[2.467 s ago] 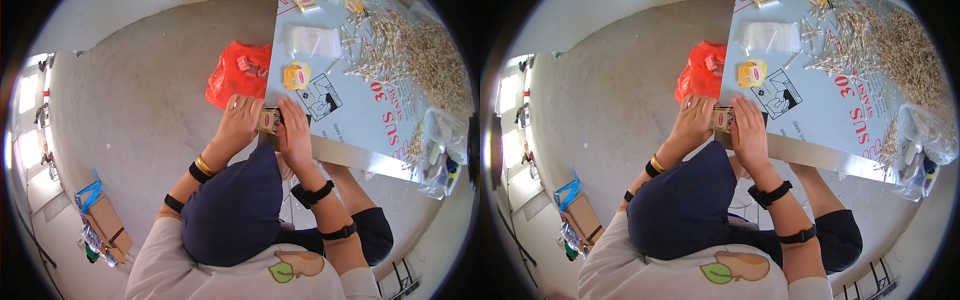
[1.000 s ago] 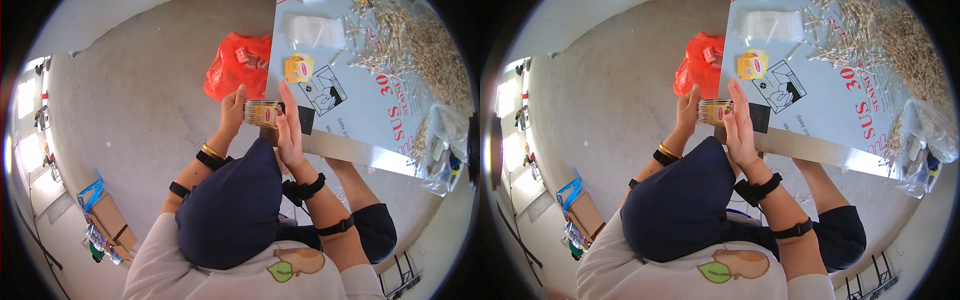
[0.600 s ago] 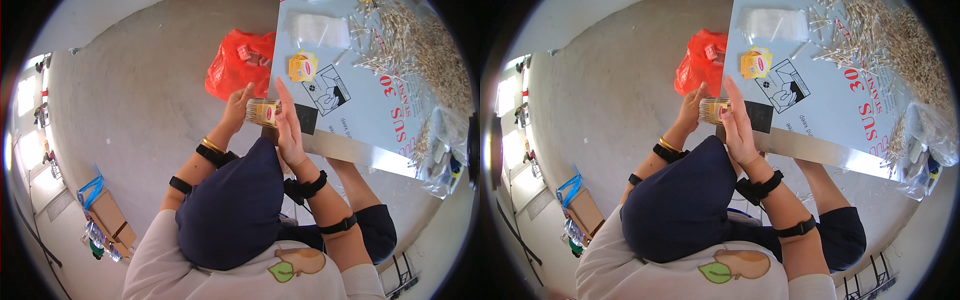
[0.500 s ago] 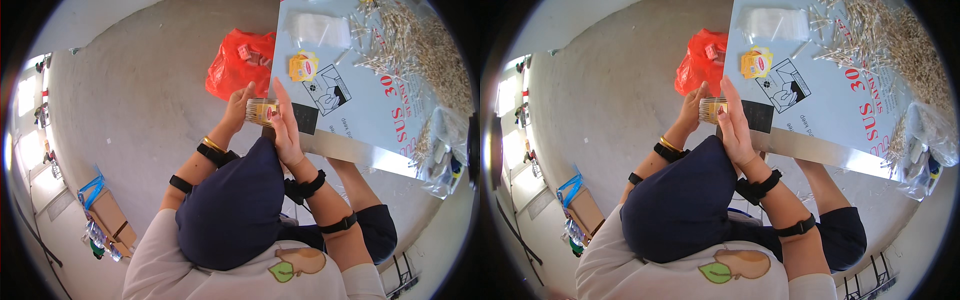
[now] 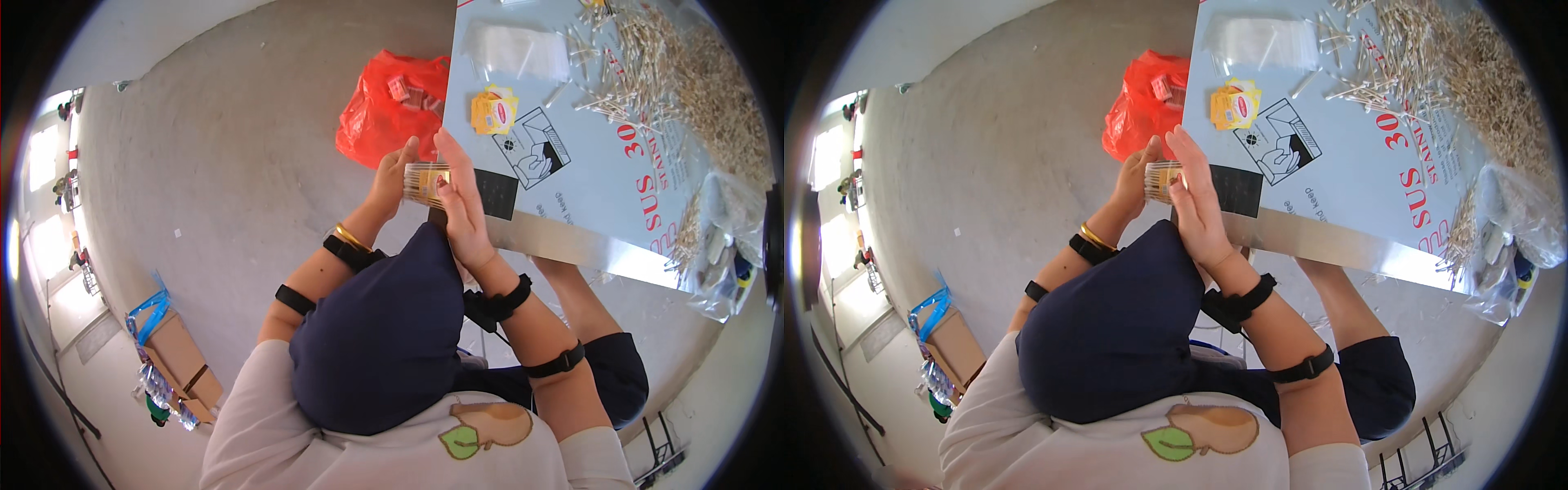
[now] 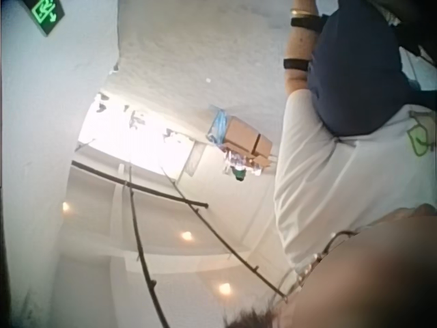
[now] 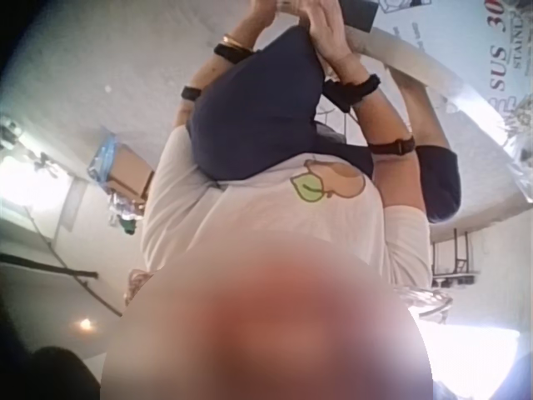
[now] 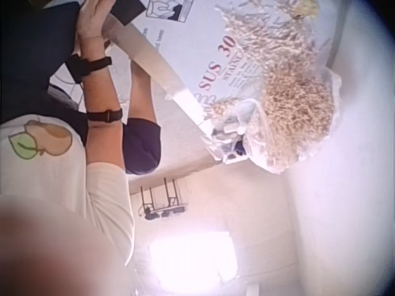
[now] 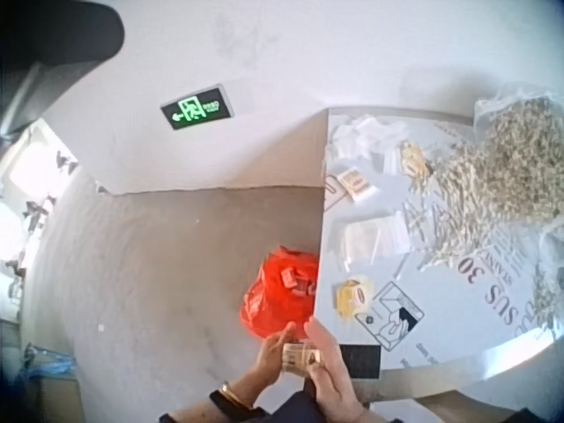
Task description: Manually counting and packaging cotton swabs into plastic bags and sealing them.
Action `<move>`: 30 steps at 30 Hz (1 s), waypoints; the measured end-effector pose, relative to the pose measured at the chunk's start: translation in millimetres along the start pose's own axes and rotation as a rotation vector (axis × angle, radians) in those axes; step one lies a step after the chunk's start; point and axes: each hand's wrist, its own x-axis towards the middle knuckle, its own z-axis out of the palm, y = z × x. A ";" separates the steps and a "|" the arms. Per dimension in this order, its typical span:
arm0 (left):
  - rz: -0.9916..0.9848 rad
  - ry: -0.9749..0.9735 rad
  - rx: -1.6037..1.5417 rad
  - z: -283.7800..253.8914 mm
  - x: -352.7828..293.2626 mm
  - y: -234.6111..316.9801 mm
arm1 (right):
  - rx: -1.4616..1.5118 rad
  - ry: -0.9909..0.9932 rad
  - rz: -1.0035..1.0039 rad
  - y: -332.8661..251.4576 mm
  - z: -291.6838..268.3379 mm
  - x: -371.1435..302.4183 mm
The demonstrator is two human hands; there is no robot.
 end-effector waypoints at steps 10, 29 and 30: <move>0.250 0.060 0.250 -2.1 -40.5 14.6 | -0.777 -0.086 -0.131 -16.2 -45.0 -11.8; 0.868 -0.026 1.120 11.6 -66.4 66.5 | -0.712 0.077 -0.090 -18.9 -68.6 -12.9; 1.027 -0.133 1.406 15.5 -70.3 75.5 | -0.731 0.157 -0.063 -19.6 -77.6 -17.7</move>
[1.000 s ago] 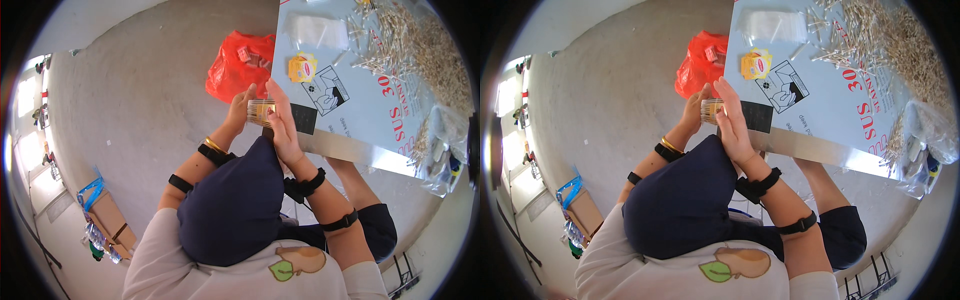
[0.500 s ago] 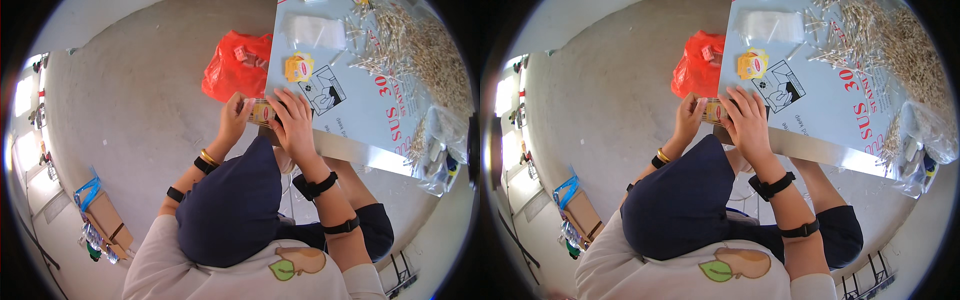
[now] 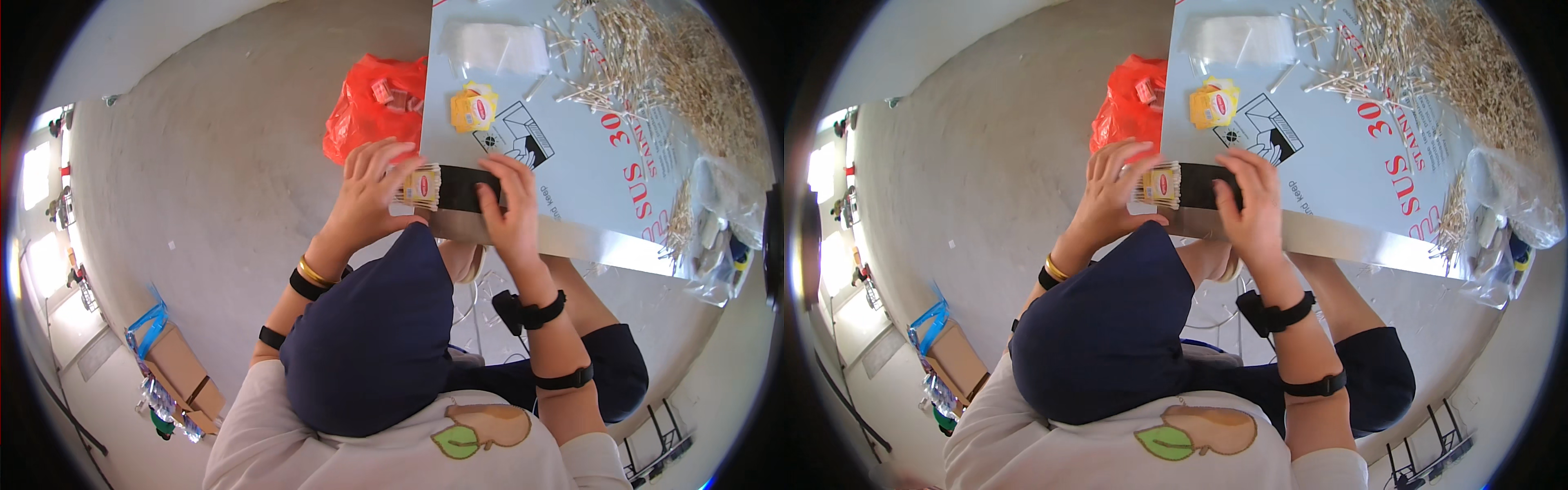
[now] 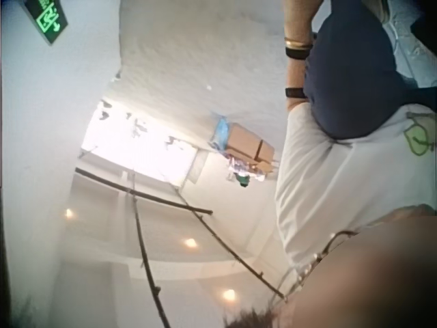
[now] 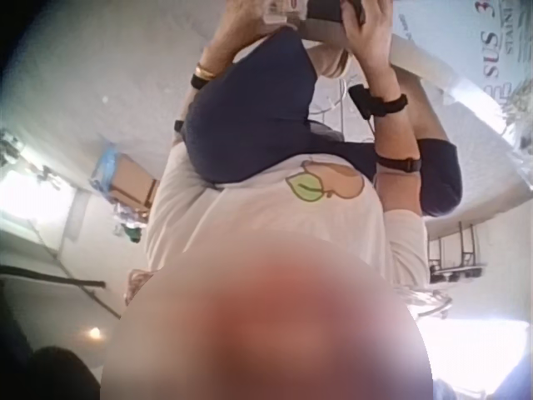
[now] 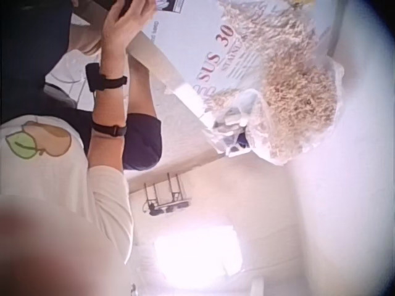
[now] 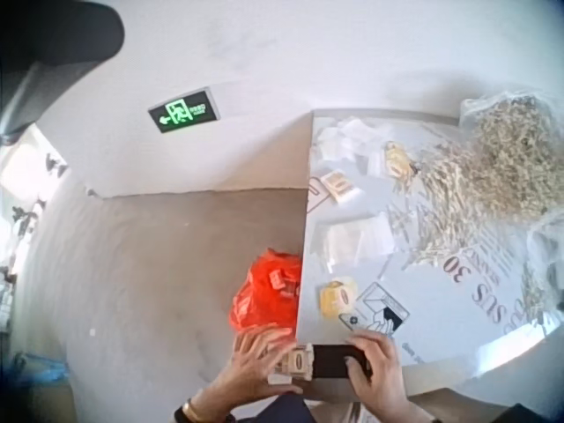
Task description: Manually counting and packaging cotton swabs into plastic bags and sealing them.
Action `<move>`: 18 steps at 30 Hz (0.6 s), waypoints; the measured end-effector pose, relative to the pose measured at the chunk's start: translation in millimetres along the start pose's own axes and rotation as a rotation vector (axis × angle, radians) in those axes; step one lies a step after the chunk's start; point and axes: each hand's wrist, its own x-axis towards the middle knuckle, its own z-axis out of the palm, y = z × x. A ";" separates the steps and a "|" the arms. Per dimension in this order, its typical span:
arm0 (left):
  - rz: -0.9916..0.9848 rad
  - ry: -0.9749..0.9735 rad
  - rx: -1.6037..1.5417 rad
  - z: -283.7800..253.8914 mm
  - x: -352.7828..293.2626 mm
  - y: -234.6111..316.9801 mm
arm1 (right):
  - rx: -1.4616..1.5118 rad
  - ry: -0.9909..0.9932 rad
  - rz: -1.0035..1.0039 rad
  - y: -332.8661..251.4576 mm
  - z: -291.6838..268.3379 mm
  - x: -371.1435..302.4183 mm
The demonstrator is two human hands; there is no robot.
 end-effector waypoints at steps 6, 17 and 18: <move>-0.140 -0.176 -0.229 4.8 2.3 -4.6 | -0.082 0.095 -0.005 8.9 -13.9 -13.5; -0.211 -0.148 -0.506 28.9 -5.5 -15.4 | -0.151 0.161 -0.128 21.9 -7.5 -18.5; -0.216 -0.152 -0.500 28.1 -3.6 -13.4 | -0.152 0.154 -0.132 22.6 -9.4 -18.6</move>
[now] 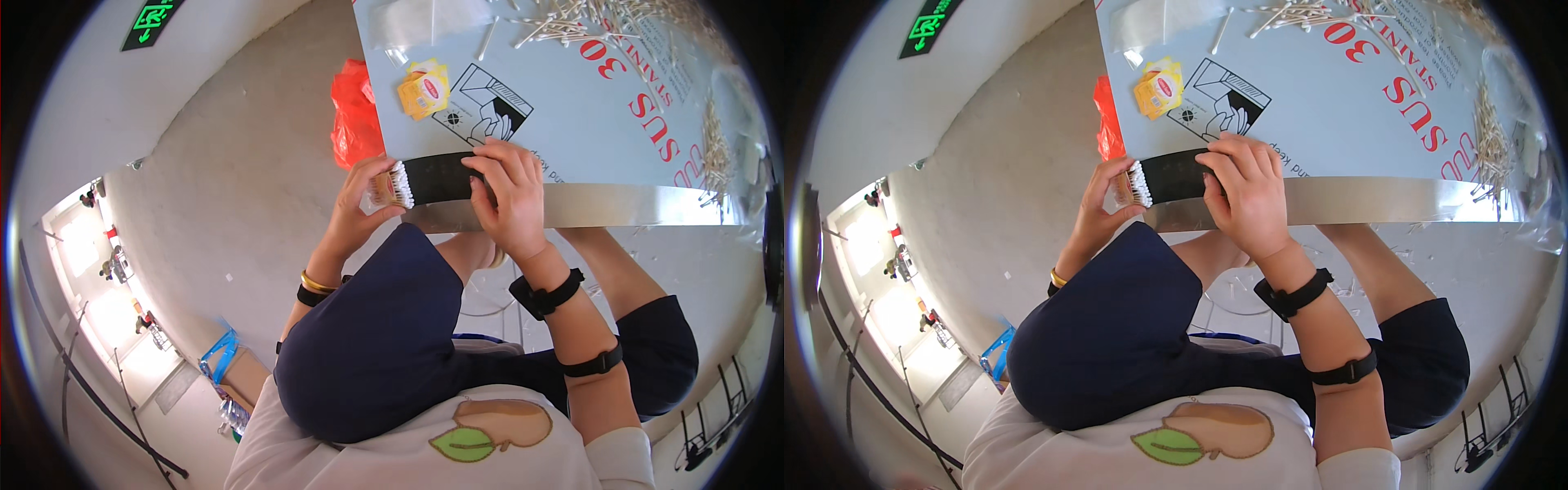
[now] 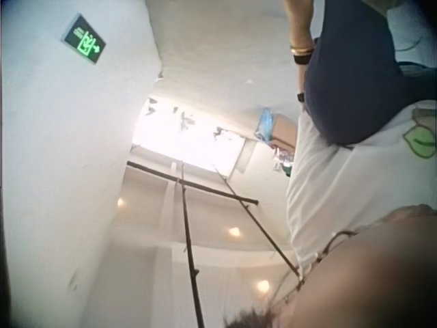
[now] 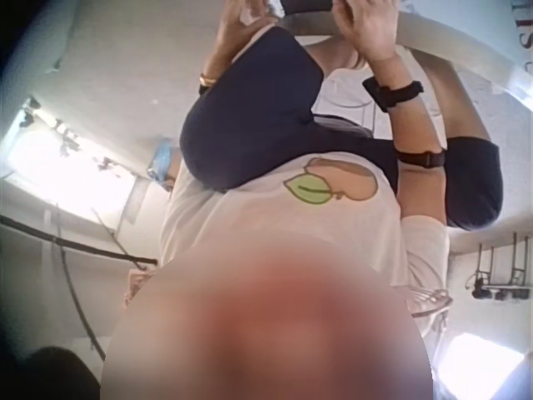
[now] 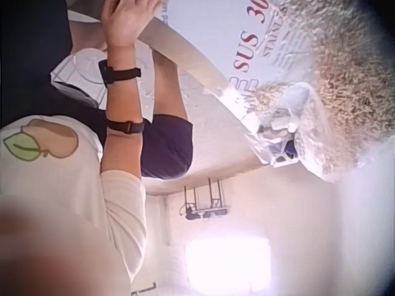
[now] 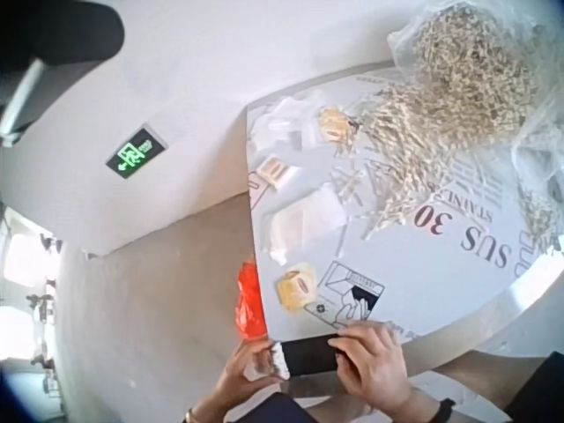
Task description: Manually counting and packaging cotton swabs into plastic bags and sealing them.
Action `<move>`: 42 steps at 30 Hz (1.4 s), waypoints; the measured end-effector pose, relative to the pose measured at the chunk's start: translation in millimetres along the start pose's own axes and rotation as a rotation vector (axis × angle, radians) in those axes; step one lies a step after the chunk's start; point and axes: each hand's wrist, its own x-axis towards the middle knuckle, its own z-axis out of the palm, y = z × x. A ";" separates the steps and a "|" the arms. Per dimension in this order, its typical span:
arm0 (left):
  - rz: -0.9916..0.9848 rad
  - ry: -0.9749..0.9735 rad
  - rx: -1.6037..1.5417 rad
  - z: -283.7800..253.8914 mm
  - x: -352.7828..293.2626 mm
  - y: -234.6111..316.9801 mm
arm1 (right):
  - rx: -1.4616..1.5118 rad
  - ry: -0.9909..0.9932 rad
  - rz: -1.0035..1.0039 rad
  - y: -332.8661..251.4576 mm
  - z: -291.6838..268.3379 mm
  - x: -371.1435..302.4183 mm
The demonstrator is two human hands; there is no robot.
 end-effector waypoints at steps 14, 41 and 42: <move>0.077 0.021 0.426 -17.2 37.7 105.7 | -0.034 0.068 0.018 48.3 -65.2 57.5; 0.280 0.149 0.337 97.2 153.2 99.9 | -0.276 -0.037 0.154 69.5 -127.3 26.1; 0.239 0.205 0.356 95.8 161.3 96.7 | -0.324 0.012 0.132 72.3 -130.3 27.2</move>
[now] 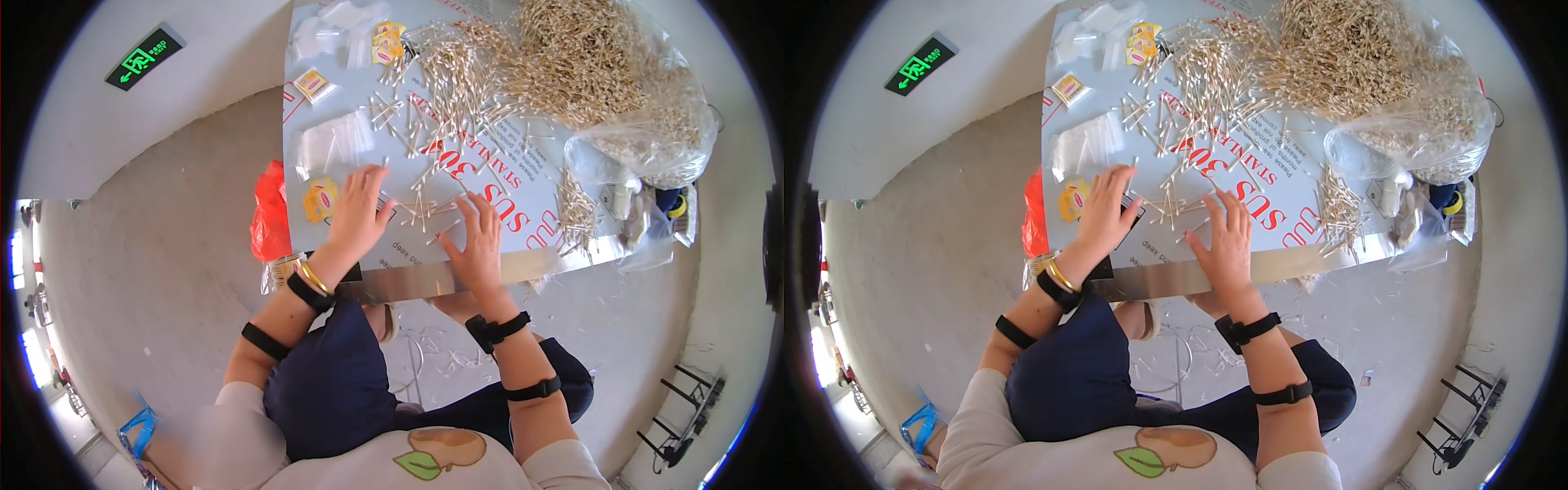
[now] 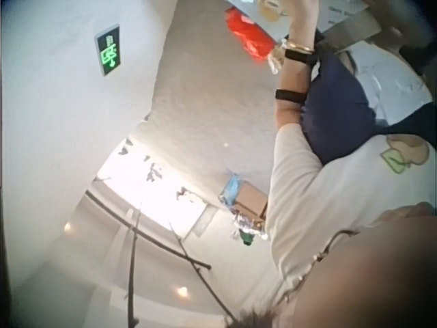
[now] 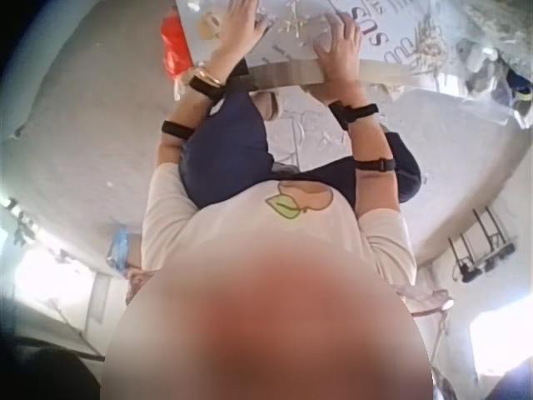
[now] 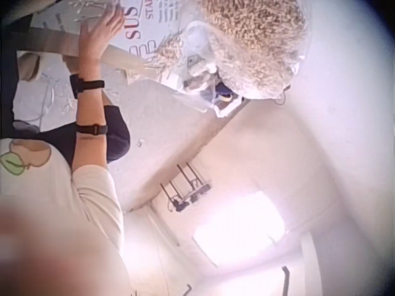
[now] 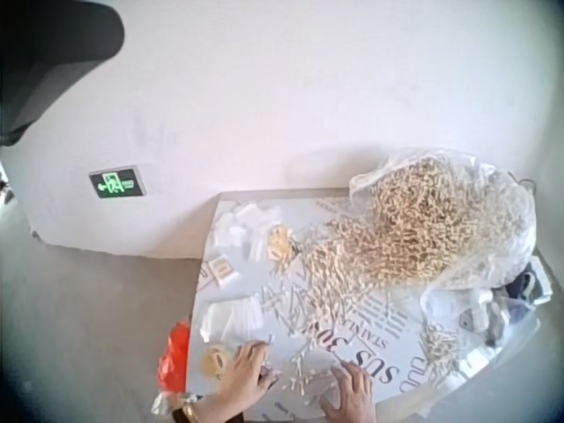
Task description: Manually counting and packaging cotton swabs into plastic bags and sealing them.
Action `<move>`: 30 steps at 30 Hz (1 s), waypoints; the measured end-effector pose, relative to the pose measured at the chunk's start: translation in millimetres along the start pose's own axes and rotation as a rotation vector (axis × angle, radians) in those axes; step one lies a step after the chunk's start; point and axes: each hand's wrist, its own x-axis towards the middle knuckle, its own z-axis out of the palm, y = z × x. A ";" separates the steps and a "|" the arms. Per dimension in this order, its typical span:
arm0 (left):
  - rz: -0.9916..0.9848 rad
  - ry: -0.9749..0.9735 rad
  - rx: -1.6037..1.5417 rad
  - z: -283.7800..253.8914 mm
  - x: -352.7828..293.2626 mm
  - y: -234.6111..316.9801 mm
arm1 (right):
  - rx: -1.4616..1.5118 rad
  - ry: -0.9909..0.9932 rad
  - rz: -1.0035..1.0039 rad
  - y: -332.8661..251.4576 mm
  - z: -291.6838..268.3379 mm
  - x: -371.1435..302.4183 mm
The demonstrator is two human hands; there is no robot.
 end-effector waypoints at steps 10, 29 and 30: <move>-0.153 -0.053 -0.074 5.4 17.2 -33.4 | 0.084 0.048 0.249 46.0 1.2 35.9; -0.141 -0.106 -0.130 -6.7 17.5 -28.4 | -0.023 -0.174 0.055 88.6 -68.2 23.2; -0.139 -0.108 -0.120 -8.1 16.2 -29.4 | 0.013 -0.185 0.071 66.8 -55.4 24.3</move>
